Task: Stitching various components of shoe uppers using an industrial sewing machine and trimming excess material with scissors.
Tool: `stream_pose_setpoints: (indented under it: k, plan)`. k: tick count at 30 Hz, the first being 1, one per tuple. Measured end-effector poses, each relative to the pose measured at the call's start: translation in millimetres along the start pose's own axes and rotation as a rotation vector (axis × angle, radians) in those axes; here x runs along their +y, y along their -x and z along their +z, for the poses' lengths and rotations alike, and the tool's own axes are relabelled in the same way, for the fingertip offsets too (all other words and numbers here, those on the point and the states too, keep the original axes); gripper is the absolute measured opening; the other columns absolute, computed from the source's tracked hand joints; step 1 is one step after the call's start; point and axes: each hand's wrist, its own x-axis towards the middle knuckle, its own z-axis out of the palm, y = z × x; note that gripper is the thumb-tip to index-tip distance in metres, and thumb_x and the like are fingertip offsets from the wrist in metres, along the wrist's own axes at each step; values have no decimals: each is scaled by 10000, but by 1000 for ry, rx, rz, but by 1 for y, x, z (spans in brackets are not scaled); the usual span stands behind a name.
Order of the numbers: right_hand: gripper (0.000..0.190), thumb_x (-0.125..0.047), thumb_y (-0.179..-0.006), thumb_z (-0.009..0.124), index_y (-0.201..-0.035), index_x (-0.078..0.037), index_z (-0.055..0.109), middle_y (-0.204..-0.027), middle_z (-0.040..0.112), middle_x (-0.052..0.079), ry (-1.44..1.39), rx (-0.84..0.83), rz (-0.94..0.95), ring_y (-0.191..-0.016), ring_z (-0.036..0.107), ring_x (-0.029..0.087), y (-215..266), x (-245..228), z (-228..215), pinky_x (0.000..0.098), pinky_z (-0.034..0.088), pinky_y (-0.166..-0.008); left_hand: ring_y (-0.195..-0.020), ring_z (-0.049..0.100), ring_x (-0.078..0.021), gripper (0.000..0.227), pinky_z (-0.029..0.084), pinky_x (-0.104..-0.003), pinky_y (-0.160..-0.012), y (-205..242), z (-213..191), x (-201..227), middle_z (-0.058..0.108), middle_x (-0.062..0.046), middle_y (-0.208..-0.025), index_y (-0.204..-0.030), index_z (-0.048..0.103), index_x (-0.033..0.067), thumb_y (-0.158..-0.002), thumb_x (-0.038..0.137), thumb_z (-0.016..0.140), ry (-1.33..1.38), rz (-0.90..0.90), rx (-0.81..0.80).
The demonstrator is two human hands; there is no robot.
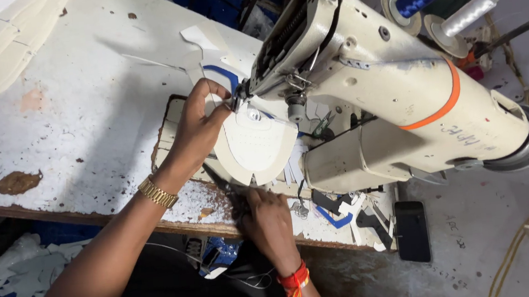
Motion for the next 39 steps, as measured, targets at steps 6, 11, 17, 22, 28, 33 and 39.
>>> stream_pose_setpoints:
  k: [6, 11, 17, 22, 28, 33, 39]
  plan:
    - [495, -122, -741, 774, -1211, -29, 648, -1025, 721, 219, -334, -30, 89, -912, 689, 412, 10, -24, -7, 454, 546, -784, -880, 489, -60, 167, 409, -247, -677, 0, -1, 4, 558, -3, -1079, -1108, 528, 75, -959, 56, 602, -7, -1, 1]
    - [473, -73, -748, 734, -1213, -36, 657, -956, 738, 215, -470, -60, 144, -810, 718, 373, 21, -21, 10, 421, 566, -713, -937, 489, -74, 215, 418, -257, -728, 1, -2, -4, 542, -23, -1129, -1154, 509, 68, -960, 37, 596, 8, 28, 1]
    - [419, -10, -794, 665, -1213, -26, 646, -861, 764, 169, -632, -125, 241, -663, 713, 227, 30, -22, 15, 356, 556, -628, -1074, 495, -119, 325, 452, -285, -827, 2, -2, -9, 497, -65, -1239, -1243, 446, 64, -962, 25, 603, 44, 33, 17]
    - [392, 5, -811, 645, -1202, -11, 641, -809, 766, 131, -750, -149, 331, -617, 682, 134, 33, -26, 12, 316, 524, -569, -1143, 504, -139, 331, 478, -302, -880, 1, -2, -5, 493, -78, -1265, -1248, 438, 56, -961, 23, 600, 57, 44, -2]
    - [377, 1, -810, 671, -1186, 4, 653, -710, 711, 127, -697, -154, 342, -560, 574, 131, 34, -26, 10, 319, 463, -546, -1043, 502, -132, 324, 458, -323, -814, 0, -1, -2, 491, -76, -1235, -1240, 442, 62, -955, 18, 589, 42, -22, 16]
    - [396, 62, -811, 619, -1205, 21, 629, -761, 713, 120, -807, -153, 347, -616, 638, 119, 39, -19, 18, 278, 523, -566, -1152, 451, -225, 346, 426, -398, -1022, 11, 2, -6, 435, -147, -1209, -1341, 402, 99, -1034, 91, 560, 83, -18, 228]
    - [517, 106, -858, 537, -1351, -50, 552, -851, 716, 67, -1149, -163, 455, -616, 652, 107, 45, -13, 34, 252, 531, -519, -1411, 367, -296, 667, 359, -442, -1172, -11, -13, -97, 362, -196, -1437, -1494, 189, 75, -1021, 175, 648, -2, 56, 363]
